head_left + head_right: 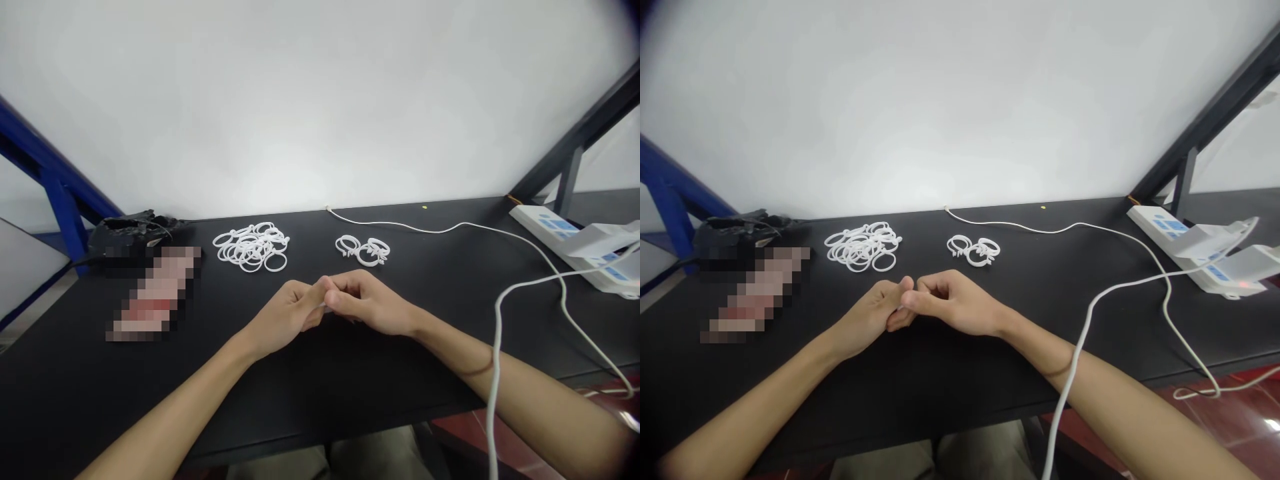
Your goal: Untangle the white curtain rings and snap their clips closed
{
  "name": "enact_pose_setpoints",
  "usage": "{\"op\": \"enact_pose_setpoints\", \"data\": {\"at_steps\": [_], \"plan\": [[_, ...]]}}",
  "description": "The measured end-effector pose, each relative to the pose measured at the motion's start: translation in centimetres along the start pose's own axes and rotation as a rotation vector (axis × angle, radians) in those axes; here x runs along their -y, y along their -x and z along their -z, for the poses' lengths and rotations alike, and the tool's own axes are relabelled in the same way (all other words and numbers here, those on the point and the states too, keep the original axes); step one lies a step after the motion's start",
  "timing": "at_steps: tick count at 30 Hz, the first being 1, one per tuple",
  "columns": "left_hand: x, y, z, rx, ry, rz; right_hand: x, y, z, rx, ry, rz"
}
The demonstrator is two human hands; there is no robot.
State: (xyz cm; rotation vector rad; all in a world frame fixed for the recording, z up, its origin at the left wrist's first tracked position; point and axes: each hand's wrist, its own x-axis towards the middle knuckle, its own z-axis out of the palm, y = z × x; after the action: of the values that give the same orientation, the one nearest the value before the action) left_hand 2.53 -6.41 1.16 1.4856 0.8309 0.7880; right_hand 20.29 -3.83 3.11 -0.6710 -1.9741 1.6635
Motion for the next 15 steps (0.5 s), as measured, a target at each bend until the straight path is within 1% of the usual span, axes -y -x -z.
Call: {"op": "enact_pose_setpoints", "data": {"at_steps": [2,3,4,6,7,8,9,10,11,13,15], "plan": [[-0.4,-0.1,0.4,-0.114,-0.121,-0.033,-0.2,0.0,0.5,-0.066,0.082,-0.004],[-0.6,-0.1,0.7,-0.194,-0.213,-0.053,-0.4,0.0,0.9,-0.135,0.177,0.003],[-0.7,-0.2,1.1,-0.286,-0.332,-0.077,-0.5,0.0,1.3,-0.223,0.312,0.023],[-0.7,-0.2,2.0,-0.486,-0.644,-0.13,-0.8,-0.1,2.5,-0.428,0.666,0.088],[-0.5,-0.2,2.5,-0.573,-0.814,-0.152,-1.0,0.0,3.1,-0.515,0.843,0.127],[-0.3,-0.3,3.0,-0.636,-0.97,-0.159,-1.1,0.0,3.8,-0.589,0.988,0.132],[0.1,-0.3,3.5,-0.664,-1.097,-0.143,-1.1,0.1,4.4,-0.629,1.098,0.112],[0.4,-0.3,3.9,-0.665,-1.195,-0.116,-1.2,0.3,5.0,-0.672,1.187,0.075],[0.8,-0.3,4.2,-0.647,-1.27,-0.082,-1.3,0.4,5.5,-0.687,1.256,0.038],[1.4,-0.4,4.7,-0.585,-1.366,-0.032,-1.5,0.6,6.2,-0.688,1.349,-0.016],[1.8,-0.5,5.0,-0.525,-1.411,-0.014,-1.7,0.8,6.5,-0.662,1.402,-0.037]]}}
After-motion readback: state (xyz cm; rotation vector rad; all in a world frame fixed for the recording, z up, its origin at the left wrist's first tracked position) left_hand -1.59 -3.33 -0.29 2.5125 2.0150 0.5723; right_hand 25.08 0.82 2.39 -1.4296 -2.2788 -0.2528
